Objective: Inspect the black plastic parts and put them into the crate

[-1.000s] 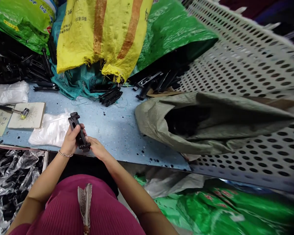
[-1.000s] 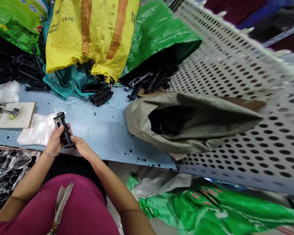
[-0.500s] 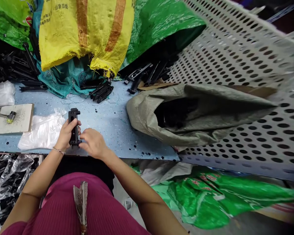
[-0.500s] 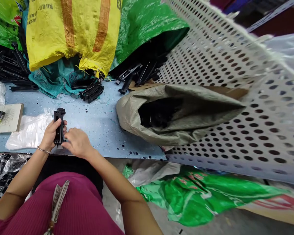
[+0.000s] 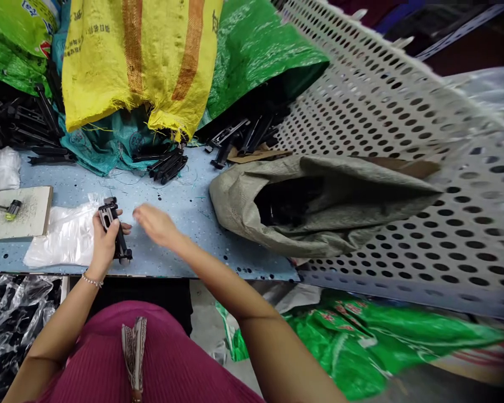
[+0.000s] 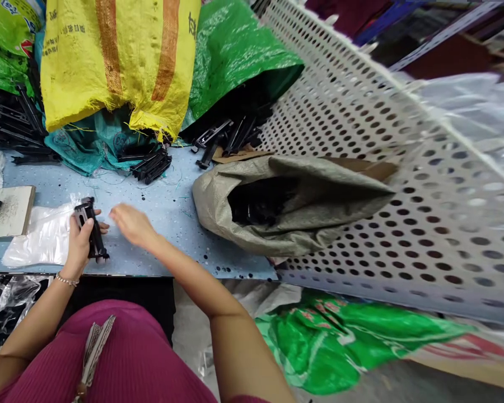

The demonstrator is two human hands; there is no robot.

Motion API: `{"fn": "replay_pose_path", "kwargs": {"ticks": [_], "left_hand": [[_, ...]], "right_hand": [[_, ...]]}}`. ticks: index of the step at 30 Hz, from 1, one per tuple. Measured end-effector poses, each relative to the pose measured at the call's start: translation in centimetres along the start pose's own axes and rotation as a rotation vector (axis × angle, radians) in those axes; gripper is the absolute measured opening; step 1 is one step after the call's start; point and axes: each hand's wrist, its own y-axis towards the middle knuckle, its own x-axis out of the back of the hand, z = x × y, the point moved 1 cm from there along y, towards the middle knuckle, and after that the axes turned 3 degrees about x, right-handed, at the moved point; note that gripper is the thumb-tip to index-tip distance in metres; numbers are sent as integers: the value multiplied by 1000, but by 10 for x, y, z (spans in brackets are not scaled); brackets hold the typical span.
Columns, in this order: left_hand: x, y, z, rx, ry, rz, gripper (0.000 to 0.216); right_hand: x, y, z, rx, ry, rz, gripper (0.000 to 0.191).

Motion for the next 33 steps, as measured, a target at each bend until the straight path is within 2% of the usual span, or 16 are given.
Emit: {"fn": "replay_pose_path", "kwargs": {"ticks": [1, 3, 4, 6, 8, 9, 11, 13, 16, 18, 20, 23, 25, 28, 30, 33], "left_hand": [[-4, 4, 5, 130, -43, 45, 45], [-15, 6, 17, 268, 16, 150, 43], [-19, 5, 22, 264, 123, 188, 44], [-26, 1, 29, 148, 404, 208, 49], [-29, -1, 28, -8, 605, 167, 54], [-29, 0, 25, -65, 627, 139, 56], [-26, 8, 15, -71, 487, 106, 58], [-23, 18, -1, 67, 158, 134, 64], [-21, 29, -27, 375, -229, 251, 77], [-21, 27, -41, 430, -227, 259, 68], [-22, 18, -49, 383, -151, 249, 61], [-28, 1, -49, 335, -83, 304, 67], [-30, -3, -45, 300, -48, 295, 69], [-26, 2, -43, 246, -25, 203, 68], [-19, 10, -47, 238, -35, 127, 60], [-8, 19, -53, 243, -19, 79, 51]], "right_hand": [[16, 18, -10, -54, -141, -190, 22], [42, 54, -34, -136, -207, -334, 27], [52, 69, -46, -160, -224, -361, 28], [66, 88, -64, -169, -222, -367, 22], [71, 86, -68, -137, -209, -381, 15], [70, 77, -64, -110, -200, -394, 14], [62, 49, -46, -37, -177, -413, 16], [49, 13, -20, 77, -134, -379, 17], [27, -30, 19, 399, 43, -149, 23], [22, -39, 32, 444, 95, -96, 30], [23, -32, 30, 347, 7, -210, 37], [27, -6, 16, 256, -224, -357, 43], [25, 10, 8, 218, -259, -355, 47], [14, 14, 8, 96, -96, -283, 54], [2, 0, 17, 169, -34, -180, 57], [-20, -31, 32, 398, -195, -93, 52]]}}
